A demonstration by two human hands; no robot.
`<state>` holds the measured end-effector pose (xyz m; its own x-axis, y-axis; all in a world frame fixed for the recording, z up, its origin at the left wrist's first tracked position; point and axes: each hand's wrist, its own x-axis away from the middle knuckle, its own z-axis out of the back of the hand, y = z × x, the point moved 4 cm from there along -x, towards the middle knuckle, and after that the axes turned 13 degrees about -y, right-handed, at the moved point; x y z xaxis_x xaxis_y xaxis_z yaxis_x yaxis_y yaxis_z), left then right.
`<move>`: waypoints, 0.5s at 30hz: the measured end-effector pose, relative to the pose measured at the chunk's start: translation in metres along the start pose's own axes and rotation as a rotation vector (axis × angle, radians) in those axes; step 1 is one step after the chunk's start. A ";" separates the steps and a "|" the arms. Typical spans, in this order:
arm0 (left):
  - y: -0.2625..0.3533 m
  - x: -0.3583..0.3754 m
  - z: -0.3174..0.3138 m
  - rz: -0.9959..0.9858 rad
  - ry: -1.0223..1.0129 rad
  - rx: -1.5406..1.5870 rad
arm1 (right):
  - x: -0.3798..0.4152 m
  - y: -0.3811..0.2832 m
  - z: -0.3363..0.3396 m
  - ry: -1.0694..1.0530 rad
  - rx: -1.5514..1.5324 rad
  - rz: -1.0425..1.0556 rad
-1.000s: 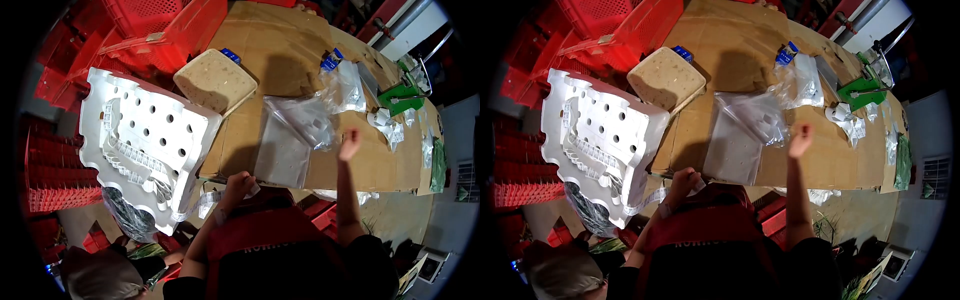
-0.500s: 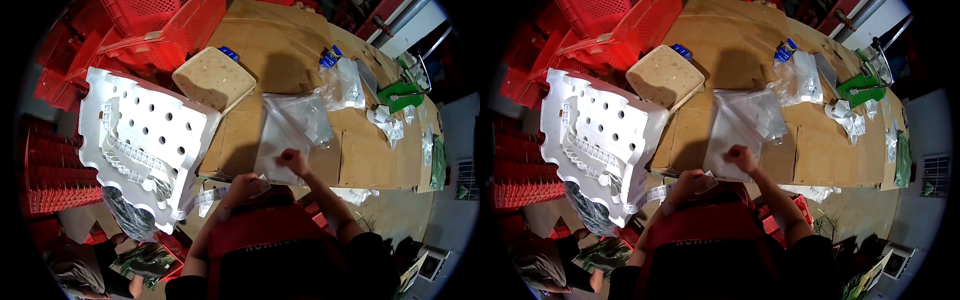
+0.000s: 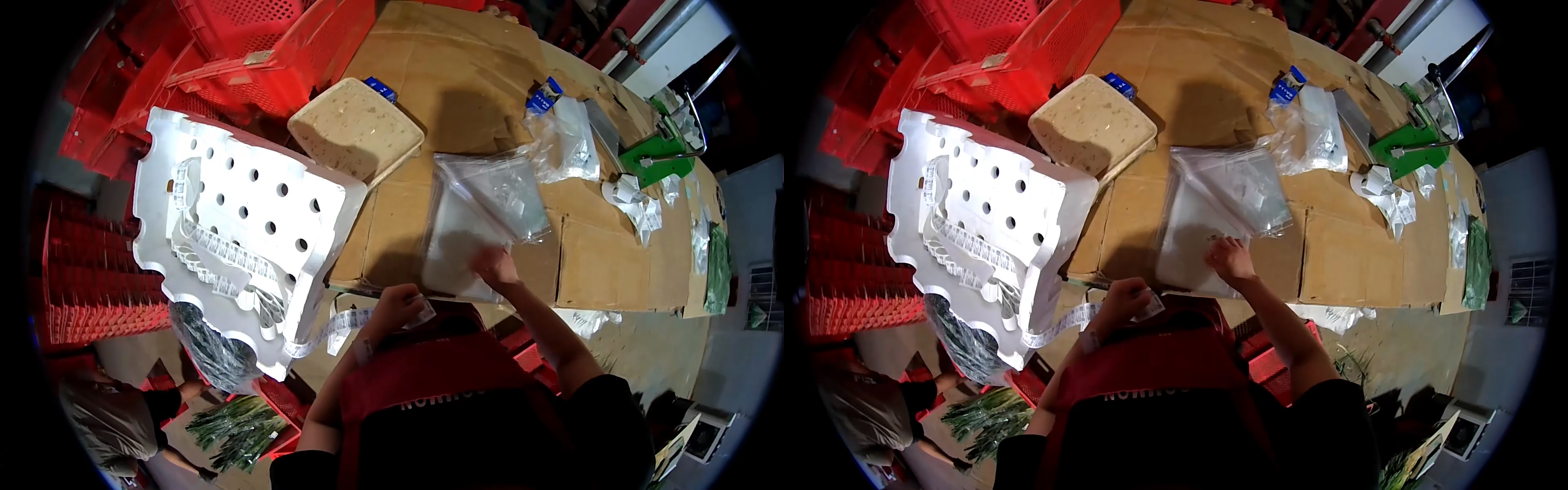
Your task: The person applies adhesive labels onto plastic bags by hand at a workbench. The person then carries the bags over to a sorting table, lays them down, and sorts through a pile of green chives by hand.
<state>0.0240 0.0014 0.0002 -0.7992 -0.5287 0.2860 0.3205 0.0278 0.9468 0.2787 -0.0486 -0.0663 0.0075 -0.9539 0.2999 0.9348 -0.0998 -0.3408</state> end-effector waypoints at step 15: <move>-0.009 -0.005 -0.003 0.062 -0.077 0.018 | 0.006 0.025 0.019 0.055 -0.689 0.078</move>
<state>0.0264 0.0015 -0.0104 -0.8149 -0.4586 0.3544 0.3625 0.0738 0.9291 0.3088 -0.0510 -0.0557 0.0306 -0.9767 0.2125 0.4933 -0.1702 -0.8530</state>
